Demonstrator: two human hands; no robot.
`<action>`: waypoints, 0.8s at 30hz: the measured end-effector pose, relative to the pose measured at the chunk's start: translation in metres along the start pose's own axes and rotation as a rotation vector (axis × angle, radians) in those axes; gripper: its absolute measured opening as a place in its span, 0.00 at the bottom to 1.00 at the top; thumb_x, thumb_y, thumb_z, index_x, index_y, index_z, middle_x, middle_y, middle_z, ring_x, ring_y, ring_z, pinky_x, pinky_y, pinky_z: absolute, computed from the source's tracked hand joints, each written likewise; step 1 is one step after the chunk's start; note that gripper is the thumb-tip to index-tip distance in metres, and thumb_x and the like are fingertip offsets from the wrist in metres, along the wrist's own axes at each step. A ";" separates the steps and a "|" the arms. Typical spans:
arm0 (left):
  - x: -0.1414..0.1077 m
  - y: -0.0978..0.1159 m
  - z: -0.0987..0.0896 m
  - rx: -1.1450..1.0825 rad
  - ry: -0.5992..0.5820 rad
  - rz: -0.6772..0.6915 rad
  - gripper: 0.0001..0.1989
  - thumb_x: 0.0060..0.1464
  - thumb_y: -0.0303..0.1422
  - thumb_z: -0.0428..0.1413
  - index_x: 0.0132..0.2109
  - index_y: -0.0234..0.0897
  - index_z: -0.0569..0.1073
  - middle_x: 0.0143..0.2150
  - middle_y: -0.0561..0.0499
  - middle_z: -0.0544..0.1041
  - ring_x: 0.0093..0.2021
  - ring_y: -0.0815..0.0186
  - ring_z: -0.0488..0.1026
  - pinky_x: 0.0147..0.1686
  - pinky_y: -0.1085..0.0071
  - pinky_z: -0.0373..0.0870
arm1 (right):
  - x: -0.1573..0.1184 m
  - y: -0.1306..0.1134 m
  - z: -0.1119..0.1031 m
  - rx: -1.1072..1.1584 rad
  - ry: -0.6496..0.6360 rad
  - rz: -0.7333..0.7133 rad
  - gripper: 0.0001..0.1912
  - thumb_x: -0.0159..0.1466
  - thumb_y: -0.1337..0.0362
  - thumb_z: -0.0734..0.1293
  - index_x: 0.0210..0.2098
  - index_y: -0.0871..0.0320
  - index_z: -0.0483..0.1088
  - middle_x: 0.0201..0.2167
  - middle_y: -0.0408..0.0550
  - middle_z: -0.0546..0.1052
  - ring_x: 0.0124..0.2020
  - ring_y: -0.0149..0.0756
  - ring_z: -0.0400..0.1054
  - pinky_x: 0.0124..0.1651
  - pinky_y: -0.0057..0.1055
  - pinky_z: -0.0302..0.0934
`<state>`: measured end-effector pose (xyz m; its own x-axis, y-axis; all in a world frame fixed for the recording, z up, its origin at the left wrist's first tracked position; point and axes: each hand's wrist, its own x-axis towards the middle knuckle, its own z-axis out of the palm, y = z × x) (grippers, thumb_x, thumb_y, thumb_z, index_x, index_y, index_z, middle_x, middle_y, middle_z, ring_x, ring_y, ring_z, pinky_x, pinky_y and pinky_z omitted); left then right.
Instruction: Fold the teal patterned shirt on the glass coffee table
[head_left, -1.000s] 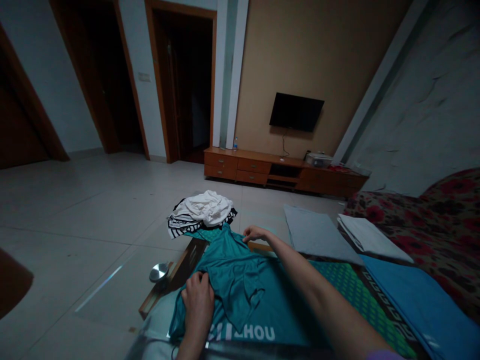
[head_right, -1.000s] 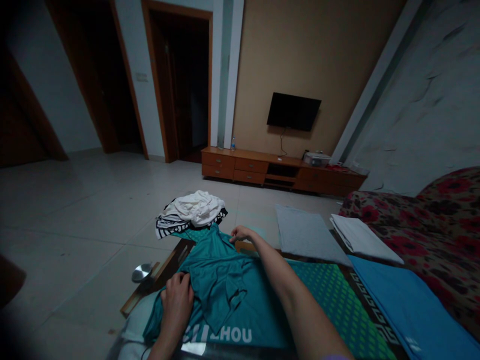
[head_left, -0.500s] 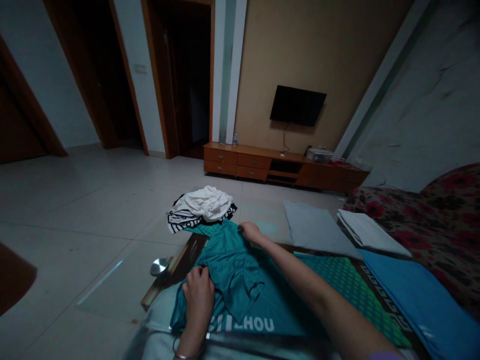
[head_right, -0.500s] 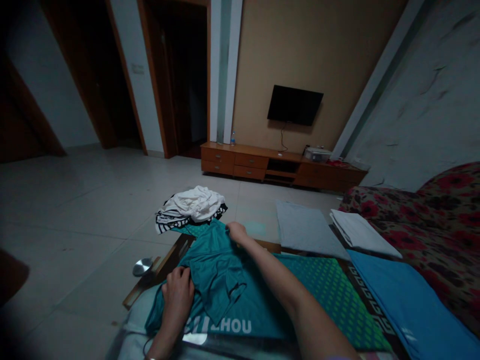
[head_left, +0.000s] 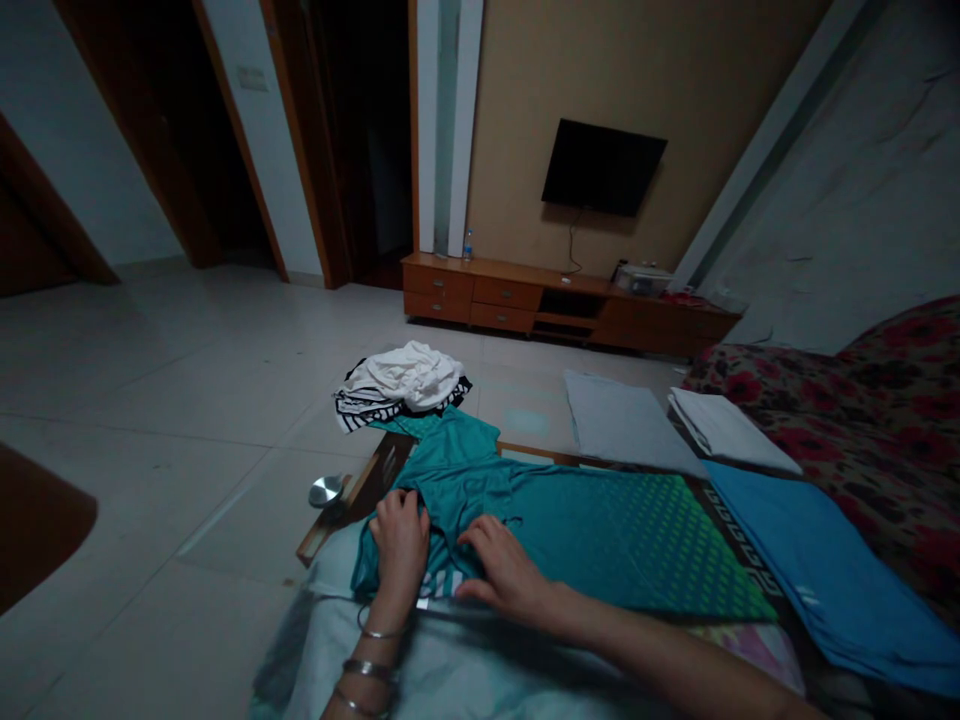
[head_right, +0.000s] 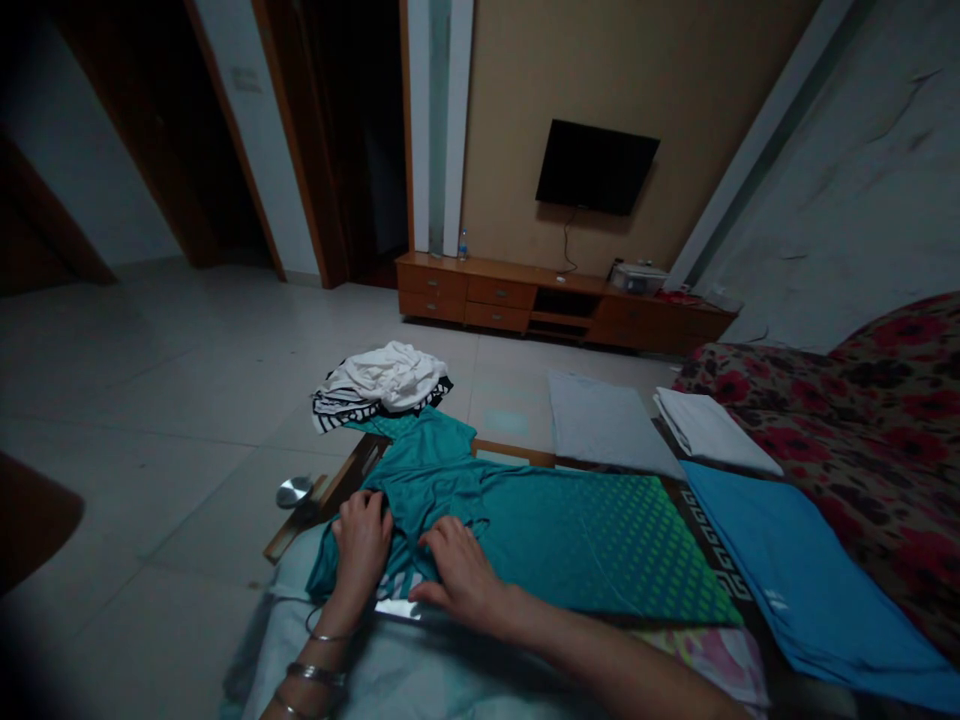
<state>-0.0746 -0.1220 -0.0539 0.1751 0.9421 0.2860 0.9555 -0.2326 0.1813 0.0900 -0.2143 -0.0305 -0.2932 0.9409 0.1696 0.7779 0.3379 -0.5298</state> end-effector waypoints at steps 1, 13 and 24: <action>0.000 0.000 0.000 -0.006 0.008 0.001 0.13 0.61 0.34 0.47 0.46 0.34 0.72 0.47 0.41 0.67 0.47 0.56 0.62 0.40 0.63 0.60 | -0.001 -0.005 0.012 -0.016 0.066 0.052 0.25 0.57 0.50 0.69 0.50 0.53 0.64 0.46 0.53 0.69 0.48 0.44 0.61 0.48 0.39 0.60; -0.002 -0.001 -0.001 -0.002 0.041 -0.006 0.18 0.63 0.41 0.43 0.43 0.34 0.73 0.44 0.42 0.68 0.45 0.55 0.63 0.39 0.63 0.59 | 0.041 -0.007 0.018 -0.242 0.220 0.405 0.06 0.61 0.69 0.60 0.37 0.56 0.66 0.36 0.51 0.74 0.40 0.42 0.66 0.42 0.34 0.56; -0.004 -0.007 0.005 -0.041 0.041 -0.029 0.15 0.61 0.31 0.46 0.50 0.36 0.71 0.48 0.43 0.67 0.48 0.57 0.63 0.42 0.63 0.59 | 0.194 0.086 -0.114 -0.230 -0.153 0.091 0.13 0.55 0.73 0.67 0.38 0.55 0.76 0.37 0.42 0.78 0.40 0.36 0.69 0.39 0.23 0.54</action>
<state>-0.0803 -0.1226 -0.0609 0.1365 0.9382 0.3181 0.9494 -0.2155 0.2283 0.1631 0.0002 0.0513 -0.2832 0.9590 -0.0064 0.9055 0.2651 -0.3313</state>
